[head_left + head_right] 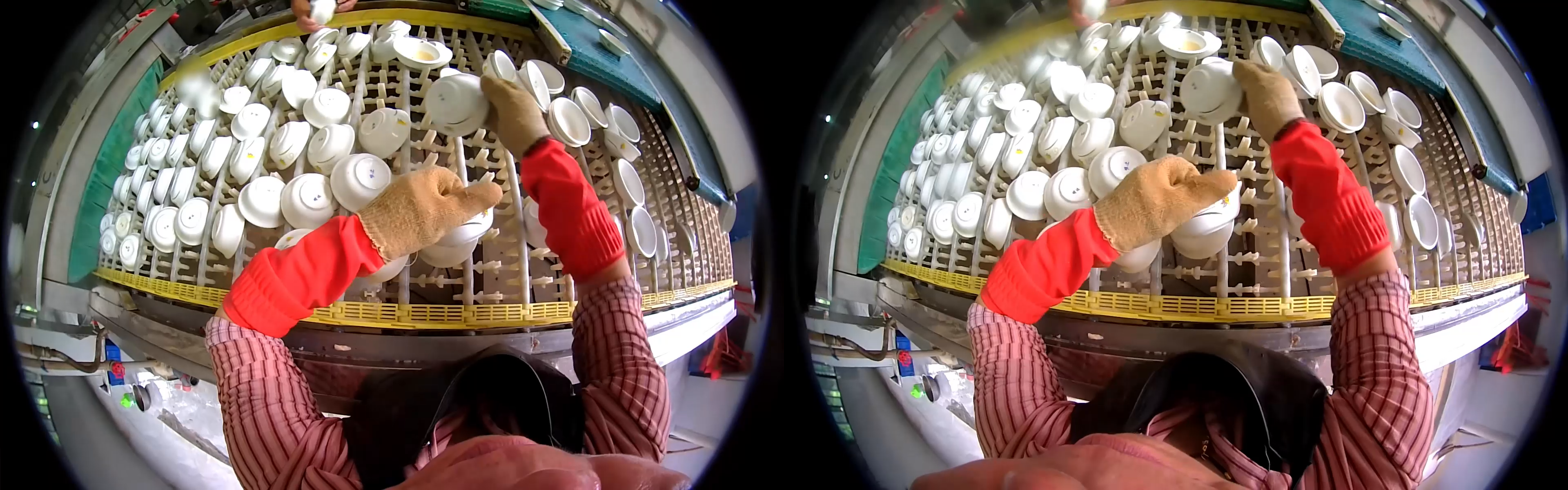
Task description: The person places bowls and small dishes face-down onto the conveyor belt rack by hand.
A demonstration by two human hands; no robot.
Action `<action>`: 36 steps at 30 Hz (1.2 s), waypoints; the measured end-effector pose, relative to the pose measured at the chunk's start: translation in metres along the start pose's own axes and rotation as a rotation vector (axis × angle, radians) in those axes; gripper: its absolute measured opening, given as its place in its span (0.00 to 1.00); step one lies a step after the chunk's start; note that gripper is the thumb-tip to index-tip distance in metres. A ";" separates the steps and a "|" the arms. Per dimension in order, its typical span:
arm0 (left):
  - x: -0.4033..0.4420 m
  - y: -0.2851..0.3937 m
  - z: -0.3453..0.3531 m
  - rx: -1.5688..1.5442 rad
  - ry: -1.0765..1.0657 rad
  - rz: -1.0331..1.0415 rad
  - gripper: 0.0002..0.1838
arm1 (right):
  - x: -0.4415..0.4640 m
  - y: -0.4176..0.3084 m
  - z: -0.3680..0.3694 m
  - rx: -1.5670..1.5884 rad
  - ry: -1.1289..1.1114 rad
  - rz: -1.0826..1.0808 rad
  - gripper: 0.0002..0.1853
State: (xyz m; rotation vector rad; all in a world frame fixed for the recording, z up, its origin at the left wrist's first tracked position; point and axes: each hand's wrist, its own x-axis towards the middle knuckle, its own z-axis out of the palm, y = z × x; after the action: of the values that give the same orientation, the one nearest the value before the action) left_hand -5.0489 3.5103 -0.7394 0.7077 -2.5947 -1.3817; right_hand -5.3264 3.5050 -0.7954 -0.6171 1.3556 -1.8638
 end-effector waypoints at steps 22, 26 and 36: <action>-0.002 -0.029 -0.049 0.675 0.182 0.526 0.42 | -0.030 -0.010 -0.074 -1.666 -0.341 -0.369 0.31; -0.052 -0.008 0.013 0.827 0.106 0.801 0.54 | -0.094 -0.051 -0.096 -1.297 -0.352 -0.069 0.36; -0.043 -0.006 0.050 0.865 0.260 0.782 0.12 | -0.027 -0.059 -0.076 -0.691 -0.206 -0.428 0.29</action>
State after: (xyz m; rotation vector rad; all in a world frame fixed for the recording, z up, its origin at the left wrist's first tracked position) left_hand -5.0249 3.5646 -0.7688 -0.1172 -2.6820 0.0609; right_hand -5.3826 3.5812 -0.7630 -1.5036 1.8273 -1.5399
